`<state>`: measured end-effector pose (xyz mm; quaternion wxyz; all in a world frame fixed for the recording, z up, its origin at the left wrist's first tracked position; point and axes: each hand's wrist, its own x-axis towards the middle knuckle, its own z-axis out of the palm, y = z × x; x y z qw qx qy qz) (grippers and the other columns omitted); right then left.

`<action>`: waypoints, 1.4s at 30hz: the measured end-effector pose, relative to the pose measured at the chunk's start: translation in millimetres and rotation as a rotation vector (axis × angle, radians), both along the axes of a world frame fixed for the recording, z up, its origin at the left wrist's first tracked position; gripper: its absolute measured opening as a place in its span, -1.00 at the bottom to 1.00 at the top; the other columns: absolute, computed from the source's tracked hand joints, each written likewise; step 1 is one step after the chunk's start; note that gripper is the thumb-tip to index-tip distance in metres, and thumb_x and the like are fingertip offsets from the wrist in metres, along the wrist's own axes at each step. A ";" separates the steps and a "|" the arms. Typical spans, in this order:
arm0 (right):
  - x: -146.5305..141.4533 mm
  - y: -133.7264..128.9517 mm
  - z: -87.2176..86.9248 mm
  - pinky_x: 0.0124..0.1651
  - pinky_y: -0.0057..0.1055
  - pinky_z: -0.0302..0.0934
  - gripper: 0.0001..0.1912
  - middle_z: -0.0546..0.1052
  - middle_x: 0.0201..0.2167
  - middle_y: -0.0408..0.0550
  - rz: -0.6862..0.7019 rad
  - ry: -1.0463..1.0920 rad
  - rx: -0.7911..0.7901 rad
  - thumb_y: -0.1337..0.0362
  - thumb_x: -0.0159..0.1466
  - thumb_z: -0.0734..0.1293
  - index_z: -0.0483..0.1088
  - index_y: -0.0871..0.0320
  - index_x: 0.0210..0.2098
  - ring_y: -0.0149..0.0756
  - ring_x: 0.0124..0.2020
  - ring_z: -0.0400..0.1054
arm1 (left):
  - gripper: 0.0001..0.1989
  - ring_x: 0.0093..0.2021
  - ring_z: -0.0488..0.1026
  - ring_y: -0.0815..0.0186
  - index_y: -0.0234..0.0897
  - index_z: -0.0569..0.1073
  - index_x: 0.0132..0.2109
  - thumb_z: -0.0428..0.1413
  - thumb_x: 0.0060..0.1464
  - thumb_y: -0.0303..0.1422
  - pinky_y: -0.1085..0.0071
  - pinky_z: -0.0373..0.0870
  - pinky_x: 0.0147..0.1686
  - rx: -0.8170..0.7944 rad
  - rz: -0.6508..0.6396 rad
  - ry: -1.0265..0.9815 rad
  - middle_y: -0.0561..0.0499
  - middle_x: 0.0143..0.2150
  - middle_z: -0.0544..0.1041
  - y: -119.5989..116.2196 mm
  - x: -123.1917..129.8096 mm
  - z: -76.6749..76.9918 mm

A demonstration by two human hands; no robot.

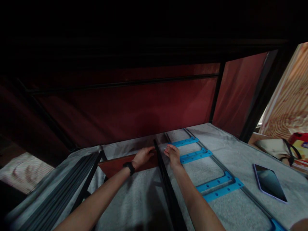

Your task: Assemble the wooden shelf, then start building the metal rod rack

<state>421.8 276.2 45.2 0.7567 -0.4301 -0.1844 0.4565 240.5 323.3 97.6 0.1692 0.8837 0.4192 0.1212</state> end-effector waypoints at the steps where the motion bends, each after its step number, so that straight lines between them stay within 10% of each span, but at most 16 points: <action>1: -2.6 5.3 -1.6 -0.26 -0.23 0.44 -0.58 0.51 -0.57 -0.18 0.003 0.007 -0.008 0.12 -0.27 0.61 0.47 0.10 -0.45 -0.30 -0.47 0.42 | -0.61 0.14 0.46 0.20 -0.16 0.46 0.17 0.03 0.22 -0.41 0.34 0.32 0.16 -0.004 0.006 0.003 -0.04 0.16 0.54 2.7 1.4 -0.1; 42: -16.0 30.4 -19.0 -0.23 -0.21 0.36 -0.74 0.50 -0.57 -0.18 0.066 -0.022 -0.024 0.17 -0.10 0.50 0.41 0.10 -0.46 -0.25 -0.44 0.45 | -0.58 0.17 0.45 0.13 -0.10 0.46 0.21 0.04 0.22 -0.33 0.29 0.34 0.12 -0.032 0.097 0.033 -0.01 0.17 0.54 14.6 0.8 -2.9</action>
